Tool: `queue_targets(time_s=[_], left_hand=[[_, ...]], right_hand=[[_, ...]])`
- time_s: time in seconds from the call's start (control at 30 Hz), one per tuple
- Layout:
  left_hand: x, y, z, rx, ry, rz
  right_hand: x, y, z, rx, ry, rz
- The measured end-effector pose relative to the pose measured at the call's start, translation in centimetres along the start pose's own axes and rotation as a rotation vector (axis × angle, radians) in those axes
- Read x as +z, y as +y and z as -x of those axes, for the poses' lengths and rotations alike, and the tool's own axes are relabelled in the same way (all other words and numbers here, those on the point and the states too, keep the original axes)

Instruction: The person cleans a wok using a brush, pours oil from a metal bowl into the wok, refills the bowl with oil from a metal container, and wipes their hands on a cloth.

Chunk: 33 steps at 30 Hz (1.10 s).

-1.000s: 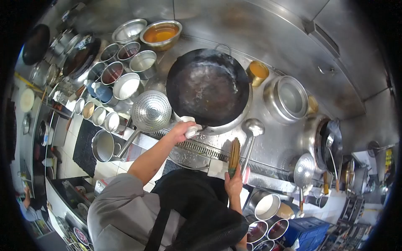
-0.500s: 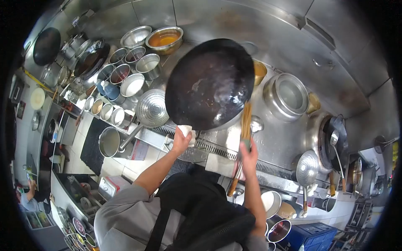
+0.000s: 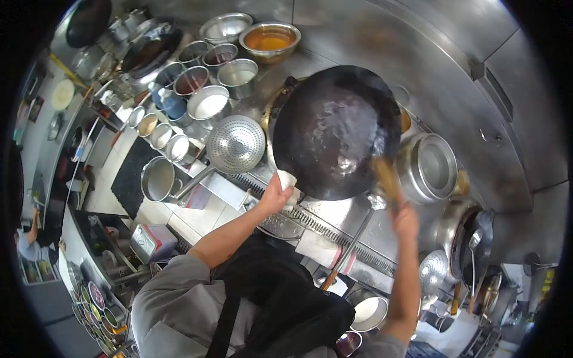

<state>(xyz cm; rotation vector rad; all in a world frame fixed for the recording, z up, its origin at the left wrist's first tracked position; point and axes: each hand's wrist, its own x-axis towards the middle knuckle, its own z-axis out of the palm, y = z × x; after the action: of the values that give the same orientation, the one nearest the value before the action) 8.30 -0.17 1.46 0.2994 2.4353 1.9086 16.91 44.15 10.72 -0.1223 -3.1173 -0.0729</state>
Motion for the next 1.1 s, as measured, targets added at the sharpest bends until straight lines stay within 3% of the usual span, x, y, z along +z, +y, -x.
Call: queue_targets(time_s=[0.03,0.07,0.17,0.2,0.27,0.37,0.4,0.47,0.5,0.57,0.63,0.67,0.7,0.77,0.8,0.83,0.9,0.97,1.0,1.03,1.1], left_hand=[[-0.1,0.1,-0.9,-0.063,0.005,0.061],[-0.3,0.9,-2.0,-0.277,-0.001,0.101],[-1.2,-0.9,-5.0,-0.538,-0.108,0.415],[-2.1,-1.1,-5.6,-0.517,-0.186,0.442],[-1.0,-3.6,-5.5,-0.468,-0.087,0.428],[-0.2,-4.0,-5.1,-0.535,-0.040,0.545],[0.0,-4.1,-5.1,-0.562,-0.048,0.597],[-1.1,-2.7,-5.6,-0.579,-0.177,0.698],[-1.8,-1.9,-5.7,-0.563,-0.182,0.733],[-2.4,-1.0,-5.9,-0.515,-0.198,0.799],[-0.5,-3.9,-4.6,-0.478,-0.092,0.601],[0.0,-5.1,-4.3,-0.509,-0.106,0.499],[0.2,-5.5,-4.7,-0.527,-0.119,0.396],[-1.0,-3.5,-5.7,-0.543,-0.114,0.394],[-1.0,-3.9,-6.0,-0.538,-0.122,0.425],[-1.0,-4.3,-5.9,-0.536,-0.134,0.450],[-0.8,-4.7,-5.3,-0.531,-0.112,0.457],[-1.1,-3.9,-5.2,-0.547,-0.080,0.457],[-1.1,-3.9,-5.1,-0.568,-0.084,0.483],[-1.4,-3.4,-5.2,-0.586,-0.090,0.541],[-1.7,-2.5,-5.2,-0.622,-0.096,0.655]], right_hand=[[-4.1,1.5,-2.7,0.054,0.106,0.154],[-9.5,0.8,-5.6,0.058,0.313,0.040],[-19.7,-4.4,-14.2,0.129,0.736,-0.143],[-19.6,-6.1,-17.0,0.142,0.871,-0.243],[-18.7,-9.3,-22.2,0.166,1.136,-0.455],[-10.1,-18.4,-28.6,0.237,1.269,-0.448],[-5.6,-22.1,-29.9,0.340,1.132,-0.592],[2.4,-26.7,-28.8,0.401,0.237,-0.809],[6.4,-29.1,-28.4,0.385,-0.191,-0.769],[3.1,-31.7,-24.0,0.010,-0.506,-0.953],[1.4,-25.9,-24.6,-0.012,-0.622,-0.996],[-0.9,-23.8,-25.5,0.087,-0.609,-0.767],[3.8,-19.7,-25.6,0.041,-0.266,-0.565],[2.5,-24.2,-23.8,0.331,-0.231,-0.535],[2.1,-25.8,-21.9,0.130,-0.358,-0.571],[-1.5,-28.0,-20.2,0.201,-0.792,-0.848],[-0.7,-22.6,-18.5,-0.161,-0.994,-0.894],[-4.2,-13.3,-20.3,0.006,-1.069,-0.648],[-8.7,-12.7,-21.2,0.368,-0.902,-0.361],[-9.1,-10.8,-21.4,0.364,-0.497,-0.015],[-7.2,-9.5,-22.5,0.311,0.397,-0.286]])
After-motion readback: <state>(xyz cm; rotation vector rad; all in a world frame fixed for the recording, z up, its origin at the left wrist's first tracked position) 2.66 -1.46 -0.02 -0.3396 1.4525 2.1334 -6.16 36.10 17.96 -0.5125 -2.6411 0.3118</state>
